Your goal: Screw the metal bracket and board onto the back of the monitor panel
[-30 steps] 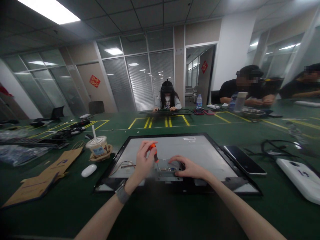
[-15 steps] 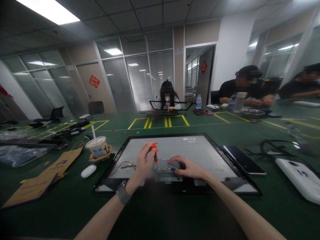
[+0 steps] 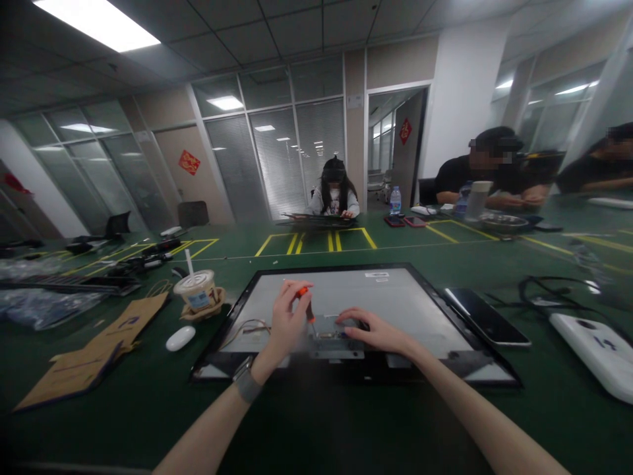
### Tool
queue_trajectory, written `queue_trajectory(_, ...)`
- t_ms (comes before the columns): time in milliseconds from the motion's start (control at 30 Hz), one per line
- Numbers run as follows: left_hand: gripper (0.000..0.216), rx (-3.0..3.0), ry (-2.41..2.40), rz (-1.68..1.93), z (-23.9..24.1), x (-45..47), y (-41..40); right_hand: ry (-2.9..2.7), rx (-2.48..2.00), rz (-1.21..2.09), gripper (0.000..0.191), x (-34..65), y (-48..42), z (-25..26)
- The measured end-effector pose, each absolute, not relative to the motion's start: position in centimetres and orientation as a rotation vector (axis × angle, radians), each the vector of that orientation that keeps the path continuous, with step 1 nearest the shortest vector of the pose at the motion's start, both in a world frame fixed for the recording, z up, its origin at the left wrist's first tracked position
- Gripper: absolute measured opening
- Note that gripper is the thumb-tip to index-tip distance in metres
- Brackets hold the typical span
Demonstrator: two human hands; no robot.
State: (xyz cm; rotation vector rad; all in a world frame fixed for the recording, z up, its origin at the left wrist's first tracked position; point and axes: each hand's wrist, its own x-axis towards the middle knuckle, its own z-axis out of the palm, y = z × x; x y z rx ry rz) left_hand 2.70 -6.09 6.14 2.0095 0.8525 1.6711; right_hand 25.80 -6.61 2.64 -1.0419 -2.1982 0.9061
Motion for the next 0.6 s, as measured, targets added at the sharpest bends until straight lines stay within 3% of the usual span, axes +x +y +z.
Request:
queue_trajectory(133,0.03,1.9,0.768,1.565,6.0,2.9,-6.3,-2.194,-1.04,0.874,0.046,25.8,-6.4,2.3)
queue_trajectory(400,0.017,2.004,0.868,1.718,6.1,2.7,-6.0,-2.146,-1.142,0.769,0.052,25.4,-6.0,1.2)
queue_trajectory(600,0.029,1.962,0.785,1.635,6.2,2.9,-6.6,-2.172,-1.2,0.637,0.047,25.1,-5.8,0.7)
